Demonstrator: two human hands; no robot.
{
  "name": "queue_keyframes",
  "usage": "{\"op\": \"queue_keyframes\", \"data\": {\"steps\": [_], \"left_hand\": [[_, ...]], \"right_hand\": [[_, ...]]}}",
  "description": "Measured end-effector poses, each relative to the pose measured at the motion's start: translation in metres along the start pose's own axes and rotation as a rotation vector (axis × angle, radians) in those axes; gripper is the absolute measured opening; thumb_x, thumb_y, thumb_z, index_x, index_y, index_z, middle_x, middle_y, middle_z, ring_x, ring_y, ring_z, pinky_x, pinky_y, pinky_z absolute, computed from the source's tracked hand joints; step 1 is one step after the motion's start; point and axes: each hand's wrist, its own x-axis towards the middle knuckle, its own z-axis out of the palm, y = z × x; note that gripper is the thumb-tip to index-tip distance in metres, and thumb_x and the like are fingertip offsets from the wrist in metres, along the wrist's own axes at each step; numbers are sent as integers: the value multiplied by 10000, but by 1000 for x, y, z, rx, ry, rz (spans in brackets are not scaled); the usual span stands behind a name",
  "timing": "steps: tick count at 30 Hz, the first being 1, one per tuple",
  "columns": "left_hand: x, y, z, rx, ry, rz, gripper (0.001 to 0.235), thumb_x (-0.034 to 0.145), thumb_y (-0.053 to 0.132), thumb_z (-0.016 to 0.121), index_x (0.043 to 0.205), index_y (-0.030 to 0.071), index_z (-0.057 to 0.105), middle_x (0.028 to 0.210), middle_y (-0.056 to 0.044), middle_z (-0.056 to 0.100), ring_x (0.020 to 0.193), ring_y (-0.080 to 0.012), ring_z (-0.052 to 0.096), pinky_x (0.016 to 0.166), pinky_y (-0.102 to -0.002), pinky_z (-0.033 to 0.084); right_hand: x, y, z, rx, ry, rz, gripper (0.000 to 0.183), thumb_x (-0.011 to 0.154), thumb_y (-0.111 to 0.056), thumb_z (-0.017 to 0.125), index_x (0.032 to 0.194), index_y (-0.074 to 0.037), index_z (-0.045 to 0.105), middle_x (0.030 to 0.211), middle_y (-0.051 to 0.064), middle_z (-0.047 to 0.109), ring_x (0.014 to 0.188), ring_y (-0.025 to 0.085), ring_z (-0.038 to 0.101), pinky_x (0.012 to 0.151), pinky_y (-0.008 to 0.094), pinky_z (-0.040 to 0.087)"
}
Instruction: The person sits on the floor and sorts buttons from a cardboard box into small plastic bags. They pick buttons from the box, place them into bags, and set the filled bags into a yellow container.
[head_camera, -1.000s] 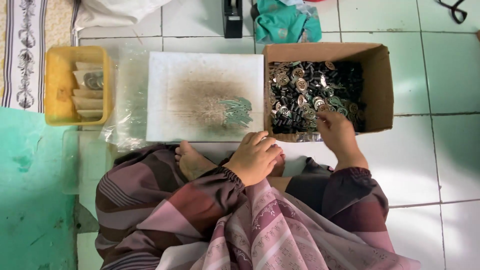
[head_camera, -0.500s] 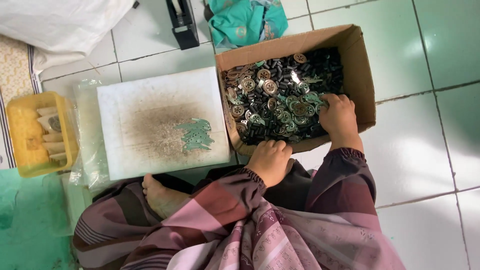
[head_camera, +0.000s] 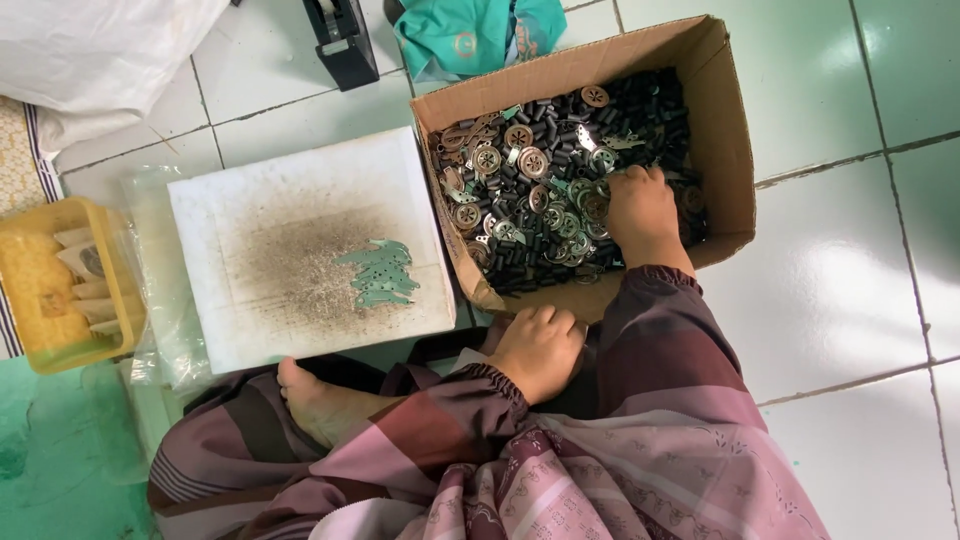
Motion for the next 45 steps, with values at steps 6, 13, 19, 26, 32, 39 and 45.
{"op": "queue_keyframes", "data": {"steps": [6, 13, 19, 26, 32, 39, 45], "left_hand": [[5, -6, -15, -11, 97, -37, 164, 849, 212, 637, 740, 89, 645, 800, -93, 559, 784, -325, 625, 687, -461, 508], [1, -22, -63, -18, -1, -206, 241, 969, 186, 607, 1184, 87, 657, 1172, -86, 584, 1172, -322, 604, 969, -458, 527], [-56, -67, -104, 211, 171, -391, 389, 933, 301, 659, 1287, 148, 607, 1254, -66, 553, 1252, -312, 542, 1008, -498, 486], [-153, -93, -184, 200, -31, -664, 360, 1091, 265, 468, 1416, 129, 546, 1407, -144, 507, 1373, -363, 481, 1085, -516, 405], [-195, -81, -197, 295, 69, -558, 305, 1067, 268, 544, 1336, 139, 612, 1297, -136, 572, 1268, -316, 554, 1031, -443, 442], [-200, -87, -195, 155, -182, -467, 420, 1127, 352, 415, 1475, 133, 497, 1557, -202, 392, 1474, -426, 370, 1164, -548, 335], [-259, -94, -199, 193, 100, -469, 434, 1060, 390, 542, 1434, 171, 518, 1436, -158, 474, 1391, -357, 421, 1092, -470, 355]], "right_hand": [[-26, -29, -44, 56, 20, -98, 212, 890, -12, 612, 989, -57, 794, 982, 137, 725, 1036, 369, 697, 775, 445, 634], [-72, -84, -90, 246, 4, -329, 227, 894, -35, 633, 1052, -20, 795, 919, 193, 734, 943, 391, 712, 777, 491, 630], [-107, -154, -102, 459, 291, -460, 191, 866, -155, 715, 1041, -157, 792, 928, 68, 746, 967, 312, 702, 811, 436, 610], [-129, -257, -74, 433, 395, -670, 161, 868, -180, 718, 1020, -163, 767, 971, 34, 718, 998, 256, 704, 834, 355, 605], [-131, -280, -53, 207, 605, -839, 60, 894, -210, 705, 939, -174, 722, 917, 2, 622, 923, 220, 671, 805, 303, 590], [-173, -284, -65, 221, 739, -801, 109, 880, -149, 708, 962, -185, 769, 1013, 20, 640, 867, 236, 649, 737, 334, 569], [-204, -310, -74, 211, 753, -843, 133, 852, -180, 744, 980, -210, 762, 1097, 29, 658, 902, 229, 649, 781, 354, 541]]}}
